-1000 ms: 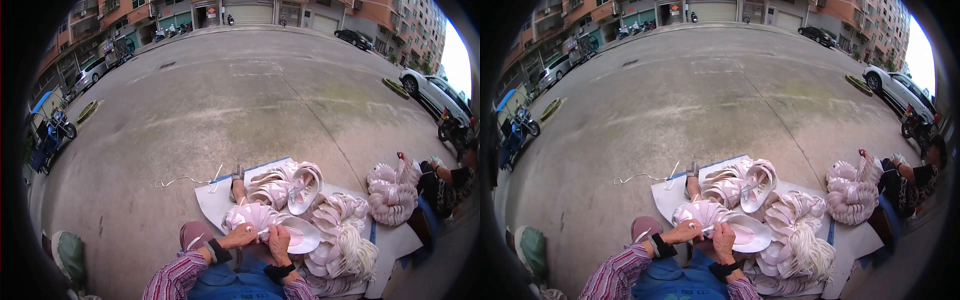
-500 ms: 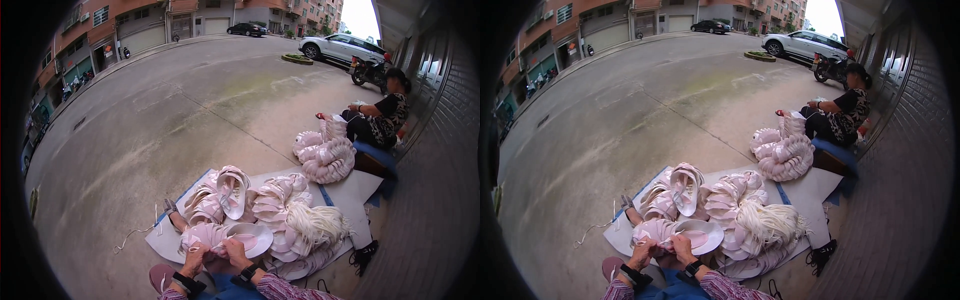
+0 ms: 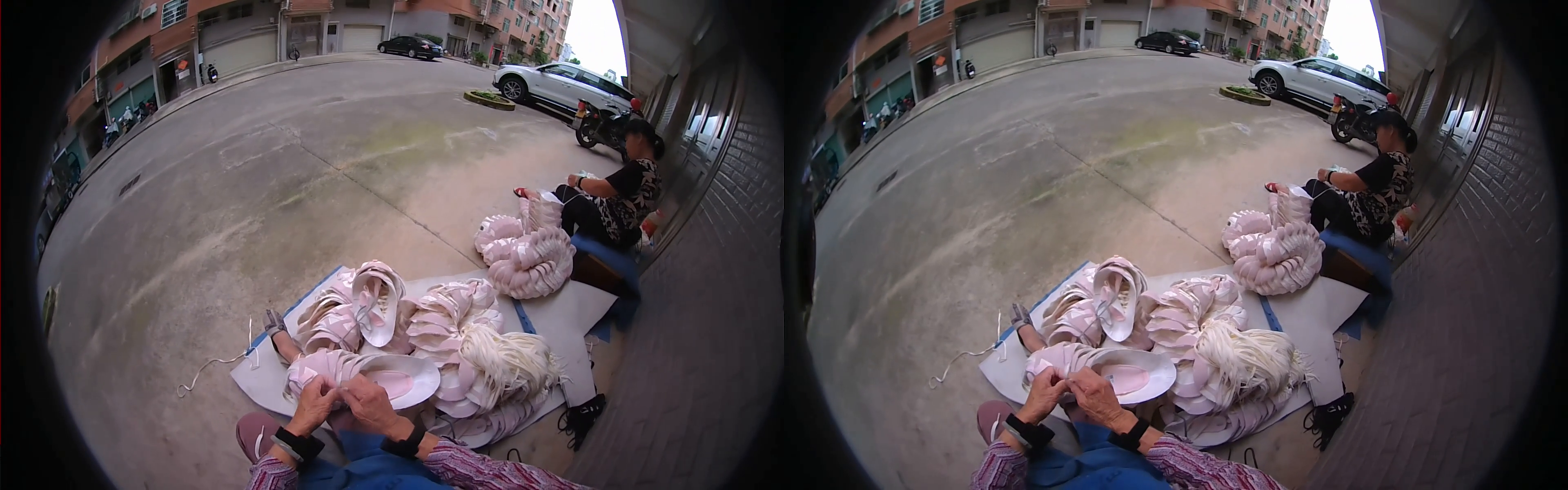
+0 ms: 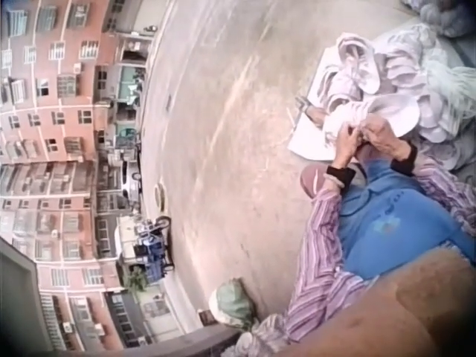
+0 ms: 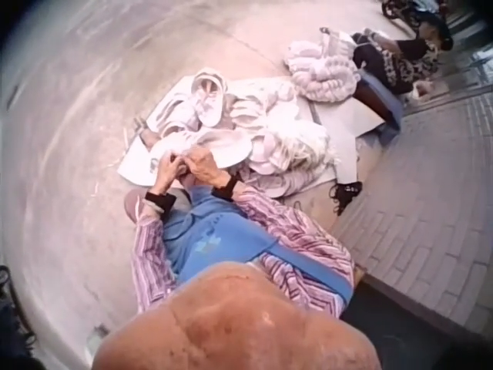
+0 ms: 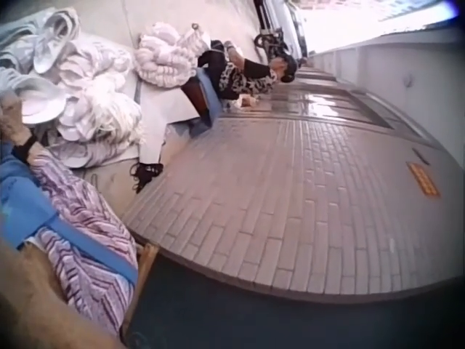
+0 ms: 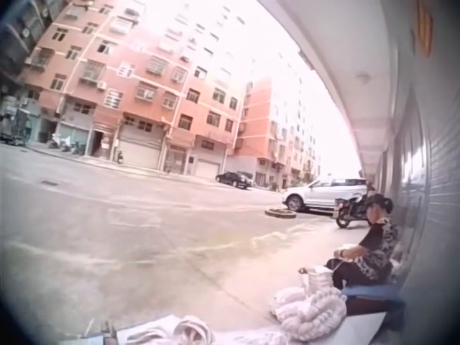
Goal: Bundling pink shoe upper components together using white string for further processing.
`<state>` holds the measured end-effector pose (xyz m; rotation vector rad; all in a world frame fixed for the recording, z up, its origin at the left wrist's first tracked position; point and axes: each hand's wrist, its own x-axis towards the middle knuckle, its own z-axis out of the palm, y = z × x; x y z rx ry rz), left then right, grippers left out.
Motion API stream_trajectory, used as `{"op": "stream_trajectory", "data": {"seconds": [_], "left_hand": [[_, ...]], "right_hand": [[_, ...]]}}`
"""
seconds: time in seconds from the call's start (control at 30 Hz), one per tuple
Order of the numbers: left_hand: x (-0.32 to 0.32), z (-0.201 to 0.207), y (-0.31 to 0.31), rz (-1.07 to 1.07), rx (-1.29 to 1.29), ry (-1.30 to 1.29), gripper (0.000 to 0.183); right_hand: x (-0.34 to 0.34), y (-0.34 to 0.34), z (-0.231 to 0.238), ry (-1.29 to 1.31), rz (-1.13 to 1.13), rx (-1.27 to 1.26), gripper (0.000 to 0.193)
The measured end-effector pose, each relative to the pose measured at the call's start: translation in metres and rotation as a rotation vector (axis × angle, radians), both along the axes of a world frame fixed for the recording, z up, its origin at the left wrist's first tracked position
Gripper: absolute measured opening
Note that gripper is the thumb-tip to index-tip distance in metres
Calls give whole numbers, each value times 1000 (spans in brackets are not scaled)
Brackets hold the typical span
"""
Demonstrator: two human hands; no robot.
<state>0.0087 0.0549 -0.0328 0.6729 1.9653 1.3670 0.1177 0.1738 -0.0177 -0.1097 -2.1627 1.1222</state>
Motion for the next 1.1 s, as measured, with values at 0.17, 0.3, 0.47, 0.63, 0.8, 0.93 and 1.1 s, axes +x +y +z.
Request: {"op": "stream_trajectory", "data": {"seconds": [0.17, 0.3, 0.47, 0.63, 0.8, 0.93, 1.1], "left_hand": [[5, 4, -18, -32, 23, 310, 22], [9, 16, -28, 10, 206, 503, 23], [29, 24, -36, 66, -4, 378, 28], [22, 13, -24, 13, 6, 247, 29], [12, 6, -13, -9, -2, 268, 25], [17, 9, -14, 7, 9, 252, 22], [19, 8, -15, 8, -52, 232, 18]], "right_hand": [[-9, -12, 12, -91, 89, 180, 21], [-13, -25, 26, -114, 148, 203, 25], [-20, -17, 6, -129, 328, 60, 27], [-20, 25, 3, -255, 395, -33, 46], [-28, 43, -3, -336, 474, 18, 42], [-30, 36, -9, -354, 538, 49, 33], [-25, 46, -19, -419, 505, 213, 17]]}}
